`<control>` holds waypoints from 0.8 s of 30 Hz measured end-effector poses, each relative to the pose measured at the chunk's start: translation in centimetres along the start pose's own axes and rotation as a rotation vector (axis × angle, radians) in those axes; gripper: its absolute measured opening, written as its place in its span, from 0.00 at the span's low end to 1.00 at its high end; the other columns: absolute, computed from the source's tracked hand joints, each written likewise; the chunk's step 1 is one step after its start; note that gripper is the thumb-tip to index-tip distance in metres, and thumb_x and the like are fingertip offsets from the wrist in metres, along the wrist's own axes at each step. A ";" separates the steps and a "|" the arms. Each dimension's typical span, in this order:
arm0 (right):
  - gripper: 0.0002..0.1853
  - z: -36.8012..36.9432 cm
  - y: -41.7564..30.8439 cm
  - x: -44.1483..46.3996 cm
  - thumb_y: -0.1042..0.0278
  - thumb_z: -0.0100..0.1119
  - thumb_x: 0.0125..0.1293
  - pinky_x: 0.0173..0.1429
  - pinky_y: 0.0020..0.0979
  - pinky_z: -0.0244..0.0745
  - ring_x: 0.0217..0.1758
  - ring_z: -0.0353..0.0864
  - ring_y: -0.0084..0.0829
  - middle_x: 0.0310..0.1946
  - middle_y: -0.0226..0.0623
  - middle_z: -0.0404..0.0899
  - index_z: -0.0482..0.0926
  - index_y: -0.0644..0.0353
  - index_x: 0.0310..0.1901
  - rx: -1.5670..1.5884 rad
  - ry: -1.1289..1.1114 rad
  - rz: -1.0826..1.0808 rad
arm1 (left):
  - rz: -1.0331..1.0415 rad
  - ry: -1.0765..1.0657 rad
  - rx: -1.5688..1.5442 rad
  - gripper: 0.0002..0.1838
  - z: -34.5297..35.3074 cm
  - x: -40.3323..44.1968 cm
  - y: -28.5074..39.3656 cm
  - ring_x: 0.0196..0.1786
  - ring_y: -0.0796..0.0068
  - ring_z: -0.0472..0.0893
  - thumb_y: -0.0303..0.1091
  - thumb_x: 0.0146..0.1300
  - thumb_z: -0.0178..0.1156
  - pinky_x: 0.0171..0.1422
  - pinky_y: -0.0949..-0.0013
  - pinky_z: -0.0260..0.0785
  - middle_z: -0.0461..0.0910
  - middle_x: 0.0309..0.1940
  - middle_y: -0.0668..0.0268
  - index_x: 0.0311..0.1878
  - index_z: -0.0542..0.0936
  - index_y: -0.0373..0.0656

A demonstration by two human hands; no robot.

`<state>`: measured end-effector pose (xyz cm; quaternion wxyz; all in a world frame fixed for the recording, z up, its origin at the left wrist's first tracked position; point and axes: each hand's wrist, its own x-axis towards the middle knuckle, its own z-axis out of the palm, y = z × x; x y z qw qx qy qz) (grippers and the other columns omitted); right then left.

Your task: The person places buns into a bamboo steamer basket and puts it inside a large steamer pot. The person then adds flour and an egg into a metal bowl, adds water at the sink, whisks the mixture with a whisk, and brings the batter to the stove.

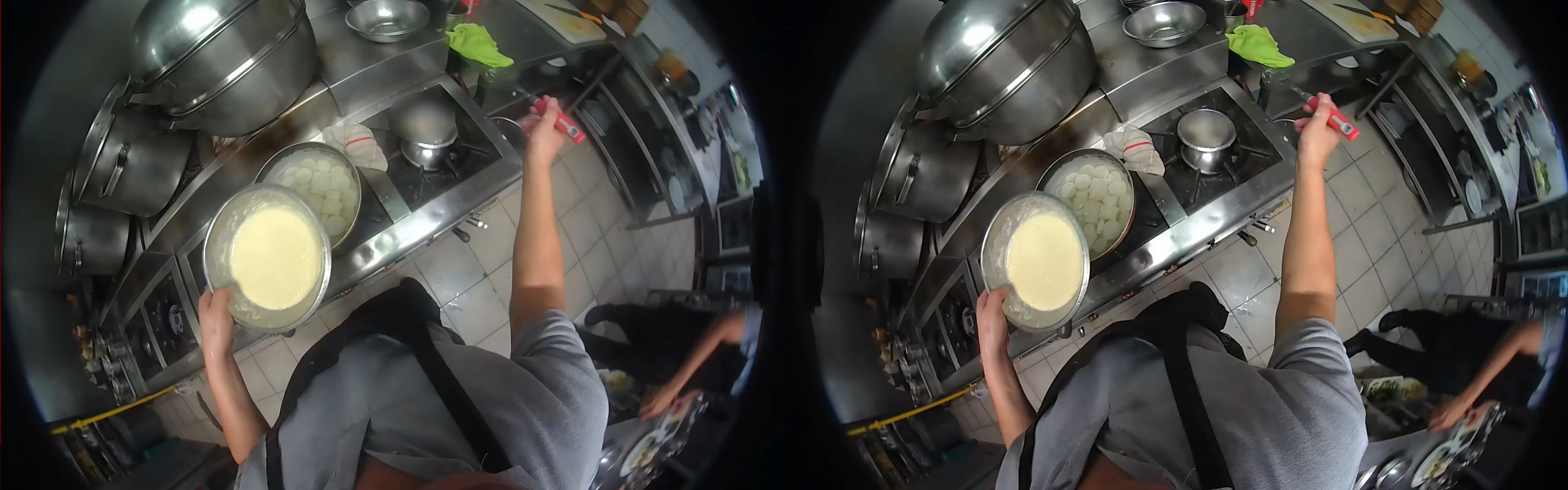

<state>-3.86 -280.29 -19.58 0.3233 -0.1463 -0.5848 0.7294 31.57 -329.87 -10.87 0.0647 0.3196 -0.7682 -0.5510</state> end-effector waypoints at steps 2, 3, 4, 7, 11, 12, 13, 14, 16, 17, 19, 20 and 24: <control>0.22 1.3 0.9 3.1 0.50 0.59 0.70 0.25 0.24 0.73 0.21 0.79 0.23 0.33 0.38 0.84 0.80 0.63 0.52 0.052 0.025 0.012 | -0.100 0.149 0.014 0.22 0.9 -1.2 -0.1 0.43 0.72 0.77 0.37 0.62 0.53 0.51 0.70 0.68 0.81 0.41 0.59 0.49 0.78 0.25; 0.20 2.4 1.3 4.7 0.53 0.59 0.70 0.25 0.24 0.72 0.21 0.79 0.23 0.34 0.37 0.83 0.80 0.63 0.52 0.041 0.010 -0.029 | -0.125 0.141 -0.016 0.23 1.4 -1.7 0.3 0.45 0.70 0.76 0.37 0.62 0.53 0.53 0.69 0.67 0.80 0.43 0.58 0.51 0.77 0.25; 0.18 3.4 1.7 6.2 0.56 0.59 0.70 0.25 0.24 0.72 0.22 0.79 0.23 0.35 0.36 0.83 0.80 0.62 0.53 0.033 0.000 -0.069 | -0.123 0.156 -0.023 0.23 2.0 -2.1 0.6 0.45 0.70 0.76 0.37 0.62 0.53 0.53 0.69 0.67 0.80 0.43 0.58 0.51 0.77 0.25; 0.19 5.6 3.2 9.3 0.57 0.61 0.69 0.26 0.24 0.72 0.24 0.81 0.24 0.38 0.36 0.83 0.77 0.61 0.55 0.047 0.012 -0.057 | -0.184 0.240 -0.073 0.22 3.0 -2.8 0.3 0.45 0.70 0.76 0.37 0.62 0.54 0.53 0.68 0.67 0.80 0.42 0.58 0.51 0.76 0.24; 0.21 7.2 6.6 12.6 0.57 0.61 0.68 0.27 0.25 0.73 0.25 0.81 0.26 0.41 0.36 0.82 0.75 0.60 0.57 0.091 0.031 0.025 | -0.204 0.270 -0.063 0.21 4.1 -3.5 0.0 0.44 0.69 0.76 0.35 0.62 0.54 0.53 0.69 0.67 0.80 0.42 0.58 0.51 0.76 0.25; 0.21 7.7 7.7 13.6 0.57 0.61 0.68 0.27 0.26 0.73 0.25 0.82 0.26 0.41 0.37 0.82 0.75 0.60 0.57 0.092 0.041 0.044 | -0.204 0.283 -0.074 0.21 4.3 -3.5 -0.2 0.44 0.69 0.76 0.35 0.62 0.54 0.53 0.69 0.67 0.80 0.42 0.58 0.51 0.76 0.25; 0.22 8.4 10.2 16.8 0.56 0.61 0.69 0.30 0.30 0.78 0.30 0.84 0.31 0.46 0.40 0.81 0.74 0.58 0.59 0.108 -0.017 0.104 | -0.197 0.303 -0.106 0.21 4.7 -3.5 -0.2 0.44 0.70 0.76 0.35 0.62 0.54 0.52 0.69 0.67 0.80 0.42 0.58 0.50 0.76 0.25; 0.22 9.5 10.3 18.8 0.56 0.61 0.69 0.30 0.30 0.78 0.30 0.84 0.31 0.46 0.40 0.81 0.74 0.58 0.59 0.111 -0.026 0.104 | -0.192 0.318 -0.132 0.21 5.1 -3.5 0.1 0.44 0.70 0.76 0.36 0.62 0.54 0.52 0.69 0.67 0.80 0.42 0.58 0.50 0.77 0.25; 0.23 9.5 9.8 21.2 0.54 0.61 0.69 0.35 0.33 0.82 0.37 0.86 0.36 0.52 0.43 0.79 0.73 0.59 0.60 0.096 -0.156 0.354 | -0.212 0.295 -0.112 0.21 5.6 -3.7 0.9 0.44 0.70 0.76 0.36 0.62 0.54 0.52 0.69 0.67 0.80 0.42 0.58 0.50 0.76 0.25; 0.23 8.9 10.1 22.7 0.56 0.59 0.71 0.40 0.36 0.85 0.43 0.86 0.41 0.58 0.45 0.76 0.72 0.57 0.62 0.114 -0.177 0.338 | -0.223 0.365 -0.077 0.21 5.6 -3.8 0.4 0.44 0.70 0.76 0.36 0.62 0.54 0.52 0.69 0.67 0.80 0.42 0.58 0.50 0.76 0.25; 0.22 8.2 11.2 24.6 0.58 0.58 0.72 0.40 0.36 0.85 0.43 0.86 0.41 0.58 0.45 0.76 0.72 0.55 0.63 0.107 -0.210 0.369 | -0.228 0.439 -0.061 0.21 5.6 -3.9 -0.1 0.44 0.71 0.76 0.36 0.62 0.54 0.52 0.69 0.67 0.80 0.42 0.58 0.50 0.76 0.25; 0.21 8.0 11.7 25.5 0.60 0.57 0.72 0.41 0.36 0.86 0.43 0.87 0.41 0.58 0.45 0.76 0.71 0.53 0.65 0.106 -0.240 0.398 | -0.230 0.395 -0.096 0.22 5.5 -3.9 0.0 0.45 0.71 0.76 0.36 0.62 0.55 0.52 0.69 0.67 0.80 0.43 0.58 0.51 0.76 0.25; 0.26 8.5 10.6 24.5 0.63 0.56 0.72 0.38 0.36 0.85 0.43 0.87 0.35 0.58 0.37 0.76 0.66 0.50 0.70 -0.167 -0.290 0.301 | -0.255 0.376 -0.126 0.22 5.2 -3.6 -0.4 0.45 0.70 0.75 0.37 0.61 0.57 0.53 0.69 0.67 0.78 0.44 0.59 0.51 0.75 0.27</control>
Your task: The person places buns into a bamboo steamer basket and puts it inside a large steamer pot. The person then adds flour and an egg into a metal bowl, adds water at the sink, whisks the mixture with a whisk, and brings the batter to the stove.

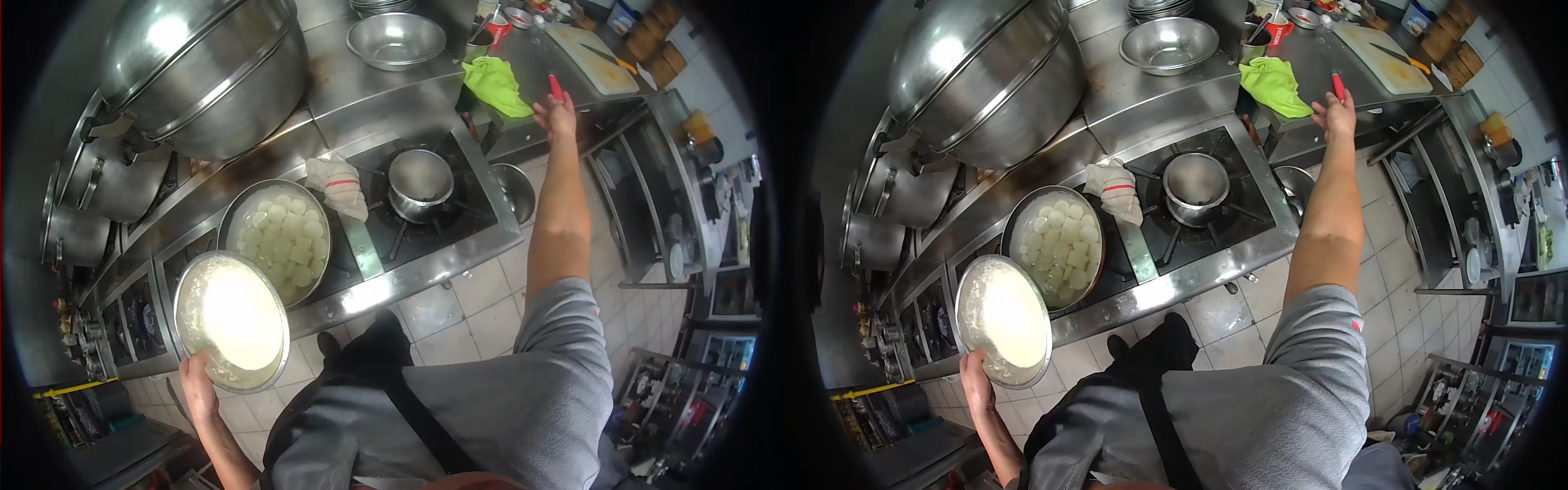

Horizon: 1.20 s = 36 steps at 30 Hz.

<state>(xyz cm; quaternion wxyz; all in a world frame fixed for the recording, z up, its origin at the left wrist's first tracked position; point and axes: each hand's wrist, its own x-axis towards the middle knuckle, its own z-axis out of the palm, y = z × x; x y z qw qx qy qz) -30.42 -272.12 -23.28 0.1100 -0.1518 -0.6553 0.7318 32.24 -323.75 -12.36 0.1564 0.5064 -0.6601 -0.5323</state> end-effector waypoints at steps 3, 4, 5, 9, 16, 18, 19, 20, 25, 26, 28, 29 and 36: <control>0.29 -0.4 1.3 0.7 0.64 0.59 0.70 0.31 0.32 0.79 0.37 0.84 0.28 0.56 0.34 0.78 0.65 0.51 0.71 -0.138 0.027 -0.033 | 0.014 0.037 0.001 0.21 0.0 0.1 -0.5 0.44 0.70 0.76 0.37 0.61 0.57 0.53 0.69 0.67 0.78 0.44 0.59 0.51 0.75 0.27; 0.29 -0.8 2.0 0.8 0.64 0.59 0.69 0.30 0.30 0.76 0.36 0.83 0.27 0.55 0.34 0.78 0.66 0.52 0.71 -0.166 0.059 -0.035 | 0.019 0.055 0.002 0.21 -0.1 0.2 -0.8 0.44 0.70 0.76 0.37 0.61 0.57 0.53 0.69 0.68 0.78 0.44 0.59 0.51 0.75 0.27; 0.22 -0.8 3.1 0.5 0.64 0.59 0.69 0.28 0.29 0.74 0.30 0.81 0.25 0.45 0.34 0.83 0.74 0.57 0.63 -0.137 0.142 -0.089 | 0.017 0.047 0.004 0.21 -0.2 0.2 -1.0 0.44 0.70 0.76 0.37 0.61 0.57 0.53 0.69 0.68 0.78 0.44 0.59 0.51 0.75 0.27; 0.09 -1.5 6.7 -3.3 0.65 0.61 0.66 0.30 0.28 0.75 0.23 0.78 0.24 0.27 0.31 0.82 0.83 0.60 0.43 -0.254 0.285 -0.235 | 0.031 0.069 -0.066 0.21 0.2 -0.5 -0.7 0.46 0.69 0.75 0.37 0.62 0.57 0.54 0.68 0.67 0.78 0.44 0.59 0.51 0.75 0.28; 0.22 3.1 7.7 -16.9 0.46 0.61 0.64 0.32 0.33 0.77 0.20 0.83 0.28 0.23 0.35 0.84 0.85 0.61 0.31 -1.126 -0.496 0.192 | 0.012 0.065 -0.028 0.24 -2.6 -1.3 -1.0 0.50 0.67 0.76 0.38 0.65 0.56 0.59 0.66 0.66 0.79 0.49 0.54 0.55 0.74 0.24; 0.21 4.9 9.5 -18.2 0.49 0.62 0.63 0.23 0.30 0.73 0.16 0.77 0.26 0.24 0.38 0.84 0.83 0.65 0.34 -1.122 -0.513 0.255 | -0.006 0.117 -0.012 0.24 -3.5 -1.7 -1.2 0.49 0.67 0.76 0.38 0.64 0.56 0.57 0.67 0.67 0.79 0.48 0.54 0.54 0.75 0.24; 0.21 5.6 10.7 -18.4 0.49 0.62 0.63 0.23 0.30 0.73 0.16 0.77 0.26 0.24 0.38 0.84 0.83 0.65 0.34 -1.126 -0.541 0.246 | -0.016 0.112 -0.026 0.23 -3.9 -2.0 -1.1 0.49 0.67 0.76 0.37 0.64 0.56 0.57 0.67 0.67 0.79 0.48 0.54 0.53 0.75 0.24; 0.21 5.7 12.2 -17.9 0.50 0.62 0.62 0.26 0.34 0.75 0.19 0.80 0.31 0.26 0.41 0.85 0.83 0.66 0.32 -1.137 -0.533 0.208 | -0.028 0.110 -0.040 0.23 -4.4 -2.3 -1.1 0.49 0.67 0.77 0.37 0.64 0.56 0.57 0.67 0.67 0.79 0.47 0.54 0.53 0.75 0.24; 0.21 5.6 21.3 -11.6 0.55 0.48 0.64 0.55 0.54 0.75 0.52 0.83 0.55 0.45 0.52 0.85 0.86 0.62 0.40 -1.734 -0.842 -0.448 | -0.089 0.329 -0.067 0.26 -9.7 -1.4 -6.4 0.51 0.66 0.77 0.39 0.63 0.58 0.59 0.66 0.67 0.80 0.48 0.52 0.54 0.75 0.23; 0.22 5.0 21.9 -11.2 0.54 0.50 0.62 0.53 0.52 0.76 0.49 0.83 0.56 0.43 0.52 0.85 0.86 0.63 0.40 -1.503 -0.615 -0.263 | -0.075 0.273 -0.089 0.26 -10.9 -1.6 -6.8 0.51 0.66 0.77 0.39 0.64 0.58 0.59 0.66 0.67 0.80 0.49 0.52 0.56 0.75 0.23; 0.22 4.1 20.0 -11.2 0.55 0.52 0.62 0.56 0.50 0.74 0.51 0.82 0.57 0.43 0.58 0.84 0.85 0.66 0.44 -1.315 -0.497 -0.233 | -0.091 0.331 -0.088 0.24 -12.3 -2.3 -6.7 0.46 0.68 0.78 0.39 0.64 0.57 0.54 0.68 0.69 0.81 0.45 0.54 0.53 0.76 0.23; 0.22 2.0 22.7 -6.3 0.56 0.53 0.62 0.57 0.50 0.74 0.52 0.82 0.58 0.43 0.60 0.83 0.84 0.69 0.44 -1.366 -0.650 -0.485 | -0.077 0.330 -0.100 0.24 -13.6 -2.3 -7.3 0.45 0.69 0.78 0.39 0.63 0.57 0.52 0.68 0.69 0.81 0.42 0.56 0.51 0.77 0.23; 0.22 4.5 6.0 -15.1 0.65 0.57 0.68 0.53 0.32 0.74 0.46 0.80 0.32 0.45 0.43 0.83 0.76 0.79 0.54 -0.744 -0.505 -0.335 | -0.089 0.496 -0.148 0.20 -22.2 -1.1 -12.9 0.33 0.72 0.78 0.38 0.64 0.54 0.38 0.69 0.70 0.81 0.32 0.59 0.43 0.78 0.23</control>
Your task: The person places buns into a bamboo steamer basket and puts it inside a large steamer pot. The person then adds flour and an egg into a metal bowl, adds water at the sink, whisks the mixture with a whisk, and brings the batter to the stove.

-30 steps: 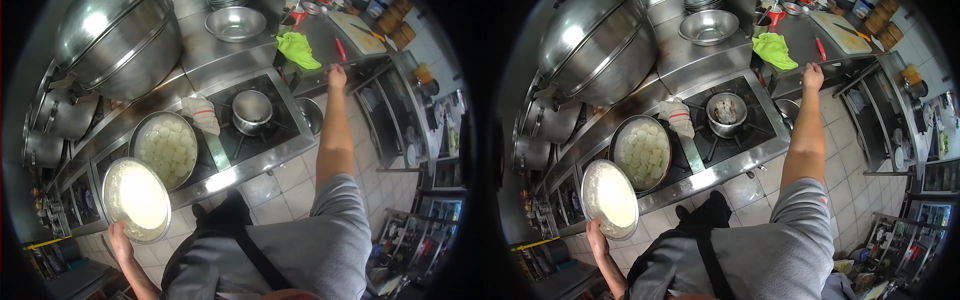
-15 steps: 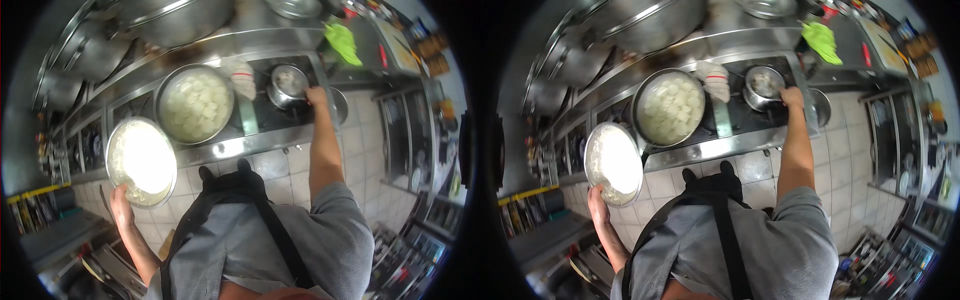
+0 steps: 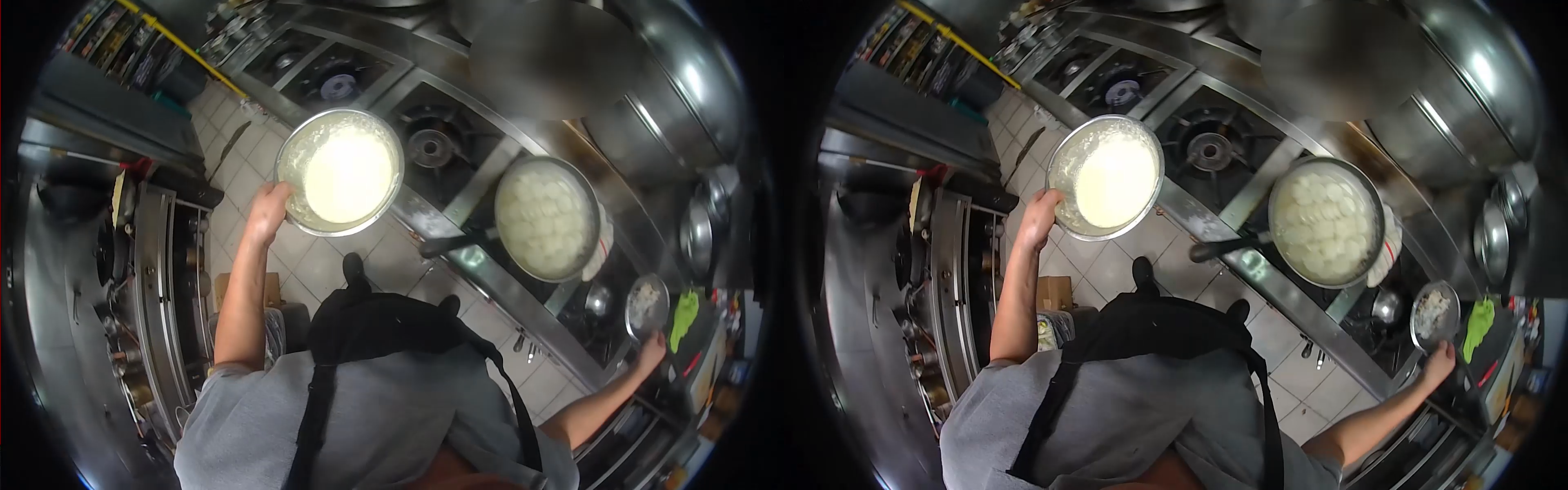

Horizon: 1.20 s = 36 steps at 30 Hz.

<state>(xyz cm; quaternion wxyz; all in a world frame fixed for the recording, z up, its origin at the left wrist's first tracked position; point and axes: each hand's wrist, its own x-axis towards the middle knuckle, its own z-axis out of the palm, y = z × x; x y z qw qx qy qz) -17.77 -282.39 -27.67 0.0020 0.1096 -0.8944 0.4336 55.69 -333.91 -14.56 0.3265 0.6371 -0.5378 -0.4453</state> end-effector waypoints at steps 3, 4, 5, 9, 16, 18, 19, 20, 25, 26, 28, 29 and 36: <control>0.18 0.1 -9.8 -3.3 0.65 0.57 0.69 0.50 0.28 0.73 0.43 0.78 0.26 0.41 0.37 0.82 0.78 0.74 0.50 0.118 -0.048 -0.054 | -0.075 -0.064 -0.039 0.19 -5.2 3.6 -2.6 0.32 0.74 0.77 0.38 0.63 0.55 0.36 0.70 0.69 0.80 0.33 0.61 0.44 0.77 0.26; 0.16 0.4 -12.5 -4.0 0.65 0.57 0.69 0.49 0.27 0.73 0.42 0.77 0.24 0.40 0.35 0.81 0.79 0.72 0.48 0.235 -0.134 -0.048 | -0.072 -0.052 -0.058 0.19 -6.3 4.8 -3.8 0.32 0.74 0.77 0.38 0.63 0.55 0.36 0.70 0.69 0.80 0.33 0.61 0.44 0.77 0.26; 0.13 1.8 -16.9 -6.4 0.66 0.57 0.69 0.48 0.25 0.72 0.41 0.76 0.22 0.39 0.33 0.80 0.79 0.69 0.46 0.279 -0.149 -0.069 | -0.065 -0.035 -0.067 0.17 -7.7 6.1 -4.9 0.27 0.73 0.77 0.37 0.63 0.54 0.31 0.69 0.69 0.80 0.28 0.60 0.39 0.78 0.27; 0.20 9.8 -27.5 -13.0 0.66 0.58 0.68 0.50 0.25 0.72 0.42 0.77 0.23 0.41 0.35 0.81 0.75 0.74 0.55 0.354 -0.051 -0.188 | -0.073 -0.064 -0.095 0.17 -14.8 12.8 -10.6 0.21 0.73 0.76 0.36 0.64 0.51 0.24 0.68 0.68 0.78 0.21 0.60 0.33 0.79 0.28; 0.09 26.2 -48.9 -33.2 0.68 0.57 0.65 0.35 0.21 0.64 0.30 0.70 0.16 0.29 0.24 0.78 0.81 0.65 0.39 0.298 -0.489 -0.210 | -0.067 -0.127 -0.061 0.20 -25.1 23.2 -15.0 0.20 0.71 0.76 0.39 0.64 0.49 0.23 0.66 0.67 0.78 0.20 0.58 0.29 0.78 0.28; 0.08 30.7 -52.3 -37.9 0.69 0.56 0.65 0.33 0.21 0.61 0.28 0.68 0.14 0.27 0.22 0.77 0.82 0.64 0.38 0.268 -0.579 -0.210 | -0.083 -0.109 -0.046 0.21 -27.0 26.2 -14.9 0.19 0.69 0.76 0.40 0.63 0.48 0.24 0.66 0.69 0.78 0.19 0.57 0.30 0.79 0.27; 0.08 33.1 -53.8 -40.3 0.70 0.56 0.65 0.32 0.21 0.60 0.28 0.67 0.13 0.27 0.21 0.77 0.82 0.63 0.37 0.276 -0.595 -0.204 | -0.080 -0.108 -0.050 0.21 -27.8 27.8 -14.9 0.19 0.69 0.76 0.40 0.63 0.48 0.24 0.66 0.69 0.78 0.19 0.57 0.30 0.79 0.27; 0.07 35.5 -55.1 -42.3 0.70 0.56 0.64 0.31 0.21 0.59 0.27 0.66 0.13 0.26 0.21 0.76 0.82 0.63 0.37 0.284 -0.613 -0.199 | -0.092 -0.076 -0.068 0.20 -28.6 29.6 -14.8 0.19 0.70 0.76 0.40 0.62 0.49 0.23 0.66 0.68 0.78 0.19 0.58 0.29 0.78 0.29; 0.07 46.7 -58.1 -47.3 0.71 0.56 0.65 0.31 0.22 0.59 0.27 0.66 0.14 0.26 0.21 0.75 0.81 0.65 0.35 0.298 -0.895 -0.200 | -0.089 -0.005 -0.156 0.18 -30.9 38.4 -14.8 0.18 0.71 0.76 0.39 0.61 0.49 0.23 0.68 0.69 0.78 0.20 0.58 0.31 0.78 0.31; 0.07 48.9 -59.1 -48.4 0.71 0.56 0.65 0.31 0.22 0.59 0.27 0.65 0.14 0.25 0.20 0.74 0.81 0.64 0.34 0.312 -0.877 -0.199 | -0.098 0.008 -0.184 0.18 -31.3 40.5 -14.8 0.19 0.71 0.77 0.39 0.61 0.49 0.23 0.69 0.70 0.79 0.21 0.58 0.32 0.78 0.31; 0.07 52.8 -60.8 -49.1 0.71 0.56 0.66 0.31 0.23 0.60 0.27 0.65 0.15 0.24 0.21 0.72 0.80 0.65 0.34 0.250 -0.907 -0.234 | -0.100 0.015 -0.206 0.18 -31.8 45.1 -14.3 0.19 0.71 0.78 0.40 0.62 0.49 0.23 0.69 0.70 0.79 0.22 0.58 0.33 0.79 0.31; 0.07 54.4 -62.4 -49.6 0.71 0.56 0.65 0.31 0.24 0.60 0.26 0.65 0.15 0.23 0.21 0.71 0.80 0.65 0.34 0.208 -0.908 -0.244 | -0.088 0.044 -0.215 0.18 -32.1 47.3 -14.0 0.20 0.70 0.78 0.40 0.62 0.48 0.23 0.69 0.70 0.79 0.22 0.59 0.33 0.79 0.31; 0.07 65.0 -71.6 -51.2 0.71 0.56 0.66 0.31 0.23 0.60 0.26 0.64 0.14 0.23 0.21 0.71 0.80 0.66 0.36 0.212 -0.877 -0.202 | -0.114 0.074 -0.129 0.19 -36.5 61.8 -12.8 0.21 0.69 0.80 0.40 0.65 0.48 0.23 0.68 0.72 0.80 0.23 0.59 0.36 0.79 0.31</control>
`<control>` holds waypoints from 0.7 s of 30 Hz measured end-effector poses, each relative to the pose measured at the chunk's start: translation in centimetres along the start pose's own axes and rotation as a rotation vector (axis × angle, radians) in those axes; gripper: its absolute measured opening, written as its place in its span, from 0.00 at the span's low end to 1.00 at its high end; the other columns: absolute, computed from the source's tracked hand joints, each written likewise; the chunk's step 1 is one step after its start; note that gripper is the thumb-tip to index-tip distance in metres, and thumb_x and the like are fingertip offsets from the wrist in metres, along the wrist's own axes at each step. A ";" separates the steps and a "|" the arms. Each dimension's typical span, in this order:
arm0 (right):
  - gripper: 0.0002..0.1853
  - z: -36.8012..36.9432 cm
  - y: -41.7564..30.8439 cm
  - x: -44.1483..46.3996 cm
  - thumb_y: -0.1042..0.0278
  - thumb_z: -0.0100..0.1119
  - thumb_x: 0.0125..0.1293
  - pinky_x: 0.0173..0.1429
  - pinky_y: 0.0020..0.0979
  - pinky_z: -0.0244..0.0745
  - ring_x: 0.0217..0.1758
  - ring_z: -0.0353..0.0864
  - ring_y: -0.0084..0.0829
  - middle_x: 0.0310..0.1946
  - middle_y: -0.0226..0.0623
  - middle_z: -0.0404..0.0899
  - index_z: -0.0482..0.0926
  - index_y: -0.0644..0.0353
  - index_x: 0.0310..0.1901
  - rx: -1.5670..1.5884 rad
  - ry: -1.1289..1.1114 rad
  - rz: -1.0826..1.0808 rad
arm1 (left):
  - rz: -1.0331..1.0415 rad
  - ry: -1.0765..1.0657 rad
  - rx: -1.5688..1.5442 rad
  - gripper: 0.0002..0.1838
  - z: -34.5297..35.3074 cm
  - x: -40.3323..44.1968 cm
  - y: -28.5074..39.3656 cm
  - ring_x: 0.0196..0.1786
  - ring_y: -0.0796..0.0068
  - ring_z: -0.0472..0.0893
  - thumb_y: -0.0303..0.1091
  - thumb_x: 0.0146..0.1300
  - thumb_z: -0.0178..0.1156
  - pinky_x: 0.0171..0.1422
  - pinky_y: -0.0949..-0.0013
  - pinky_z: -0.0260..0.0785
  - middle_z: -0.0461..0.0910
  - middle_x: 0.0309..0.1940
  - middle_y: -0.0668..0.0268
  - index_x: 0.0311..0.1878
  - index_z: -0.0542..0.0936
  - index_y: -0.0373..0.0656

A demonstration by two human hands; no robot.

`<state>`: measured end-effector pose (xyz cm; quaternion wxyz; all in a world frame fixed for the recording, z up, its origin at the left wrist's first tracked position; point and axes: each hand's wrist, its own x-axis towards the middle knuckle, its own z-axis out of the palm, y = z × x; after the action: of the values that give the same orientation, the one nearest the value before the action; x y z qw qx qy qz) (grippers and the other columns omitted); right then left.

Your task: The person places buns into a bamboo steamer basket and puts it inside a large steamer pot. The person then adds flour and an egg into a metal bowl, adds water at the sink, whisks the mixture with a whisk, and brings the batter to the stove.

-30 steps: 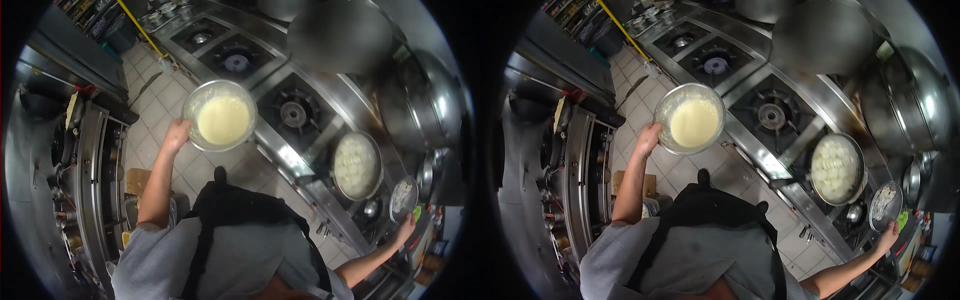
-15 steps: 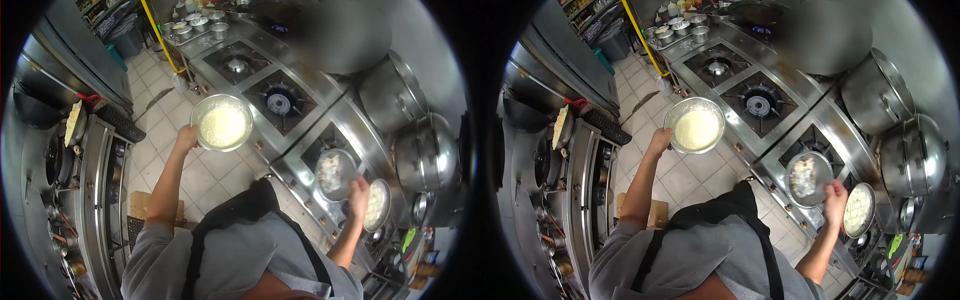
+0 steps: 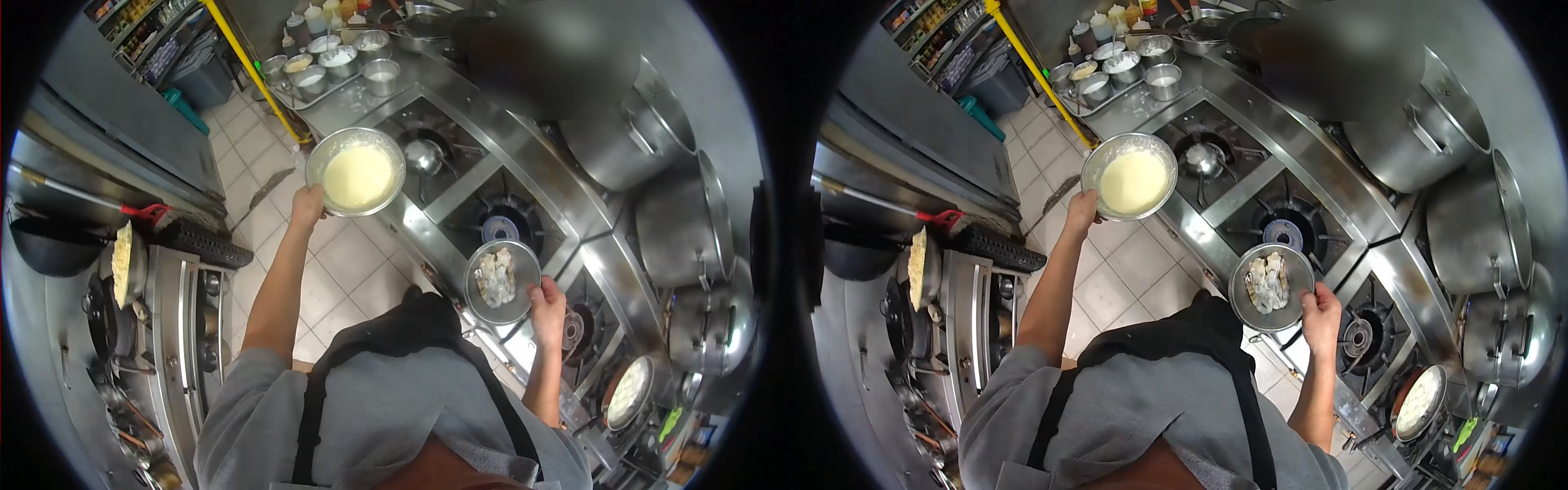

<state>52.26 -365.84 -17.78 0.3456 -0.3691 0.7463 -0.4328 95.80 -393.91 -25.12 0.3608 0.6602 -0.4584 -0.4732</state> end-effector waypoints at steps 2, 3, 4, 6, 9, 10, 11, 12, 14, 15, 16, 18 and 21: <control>0.07 1.9 -2.0 1.8 0.71 0.56 0.66 0.30 0.23 0.60 0.26 0.63 0.14 0.23 0.21 0.71 0.79 0.65 0.36 0.011 0.022 -0.044 | 0.005 -0.010 -0.003 0.21 -0.4 3.9 0.8 0.21 0.68 0.81 0.41 0.65 0.48 0.23 0.68 0.72 0.81 0.23 0.56 0.37 0.79 0.27; 0.07 2.5 -2.7 2.7 0.70 0.56 0.67 0.30 0.23 0.59 0.26 0.63 0.14 0.23 0.21 0.71 0.79 0.65 0.36 0.019 0.032 -0.037 | 0.014 -0.013 -0.014 0.24 -0.6 6.0 1.1 0.21 0.66 0.82 0.42 0.64 0.48 0.22 0.68 0.73 0.82 0.24 0.54 0.38 0.79 0.24; 0.07 3.2 -3.4 3.6 0.70 0.57 0.67 0.30 0.23 0.59 0.26 0.63 0.14 0.23 0.21 0.71 0.79 0.65 0.36 0.026 0.043 -0.030 | 0.010 -0.020 -0.015 0.24 -0.8 7.9 1.6 0.21 0.66 0.82 0.42 0.64 0.48 0.22 0.68 0.73 0.82 0.24 0.54 0.38 0.79 0.24; 0.07 4.9 -4.8 4.9 0.70 0.57 0.67 0.30 0.22 0.59 0.27 0.63 0.14 0.24 0.21 0.71 0.79 0.65 0.36 0.021 0.058 -0.014 | -0.010 -0.025 -0.023 0.24 -0.9 11.9 2.4 0.22 0.65 0.82 0.42 0.64 0.48 0.23 0.68 0.73 0.82 0.24 0.52 0.39 0.79 0.23; 0.06 7.9 -4.8 6.6 0.71 0.57 0.67 0.32 0.22 0.60 0.28 0.64 0.14 0.25 0.22 0.71 0.78 0.65 0.36 0.023 0.150 -0.020 | -0.002 -0.083 0.023 0.24 -0.9 18.7 2.7 0.21 0.64 0.82 0.40 0.64 0.48 0.23 0.68 0.74 0.82 0.24 0.52 0.38 0.80 0.23; 0.06 9.5 -5.3 6.9 0.71 0.57 0.67 0.32 0.22 0.60 0.28 0.64 0.14 0.25 0.22 0.71 0.78 0.65 0.36 0.020 0.176 0.002 | -0.006 -0.116 0.032 0.24 -0.6 20.8 2.9 0.21 0.64 0.82 0.40 0.64 0.48 0.23 0.68 0.74 0.82 0.24 0.52 0.38 0.80 0.23; 0.06 11.2 -6.1 7.1 0.71 0.57 0.67 0.32 0.22 0.60 0.29 0.65 0.14 0.25 0.22 0.72 0.78 0.64 0.36 0.055 0.236 -0.007 | -0.003 -0.125 -0.022 0.23 -0.4 22.5 3.0 0.21 0.64 0.82 0.40 0.65 0.47 0.23 0.68 0.74 0.82 0.24 0.52 0.37 0.80 0.24; 0.06 12.8 -6.7 7.1 0.71 0.57 0.68 0.33 0.22 0.61 0.29 0.66 0.14 0.25 0.22 0.72 0.77 0.64 0.35 0.091 0.301 -0.013 | -0.002 -0.139 -0.073 0.23 -0.2 23.9 3.0 0.20 0.64 0.82 0.40 0.65 0.47 0.23 0.67 0.74 0.81 0.23 0.52 0.36 0.81 0.24; 0.06 15.5 -5.8 7.4 0.71 0.57 0.67 0.30 0.22 0.61 0.27 0.66 0.14 0.24 0.22 0.73 0.78 0.64 0.36 0.102 0.402 0.041 | 0.033 -0.251 -0.037 0.23 -0.1 27.8 2.9 0.20 0.64 0.81 0.39 0.66 0.46 0.22 0.67 0.74 0.80 0.21 0.53 0.35 0.80 0.25; 0.06 16.7 -5.5 7.4 0.70 0.57 0.67 0.28 0.22 0.60 0.25 0.66 0.14 0.24 0.23 0.74 0.79 0.64 0.37 0.073 0.412 0.127 | 0.024 -0.280 0.003 0.23 0.2 30.0 2.6 0.19 0.65 0.81 0.40 0.66 0.46 0.22 0.67 0.74 0.80 0.21 0.54 0.35 0.80 0.25; 0.06 18.1 -5.0 7.6 0.70 0.57 0.66 0.26 0.22 0.60 0.23 0.66 0.14 0.24 0.23 0.74 0.80 0.64 0.39 0.048 0.415 0.217 | 0.014 -0.306 0.045 0.23 0.4 31.9 2.0 0.19 0.65 0.81 0.40 0.67 0.46 0.22 0.67 0.74 0.80 0.20 0.54 0.35 0.80 0.25; 0.06 21.2 -3.6 8.7 0.70 0.58 0.66 0.23 0.23 0.58 0.20 0.64 0.14 0.22 0.22 0.72 0.79 0.62 0.37 0.045 0.494 0.180 | 0.004 -0.401 0.043 0.23 0.7 34.3 2.9 0.20 0.65 0.82 0.40 0.67 0.46 0.21 0.68 0.72 0.80 0.20 0.55 0.35 0.80 0.25; 0.06 26.1 -3.9 11.9 0.69 0.58 0.66 0.23 0.23 0.59 0.20 0.64 0.15 0.21 0.23 0.71 0.78 0.62 0.34 0.086 0.627 0.207 | -0.042 -0.426 0.103 0.23 1.2 37.2 3.5 0.21 0.65 0.84 0.41 0.67 0.46 0.20 0.69 0.70 0.80 0.20 0.55 0.38 0.81 0.26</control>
<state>69.22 -387.51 -26.65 0.1566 -0.1253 0.8309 -0.5190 98.58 -430.25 -33.21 0.2118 0.5720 -0.5340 -0.5855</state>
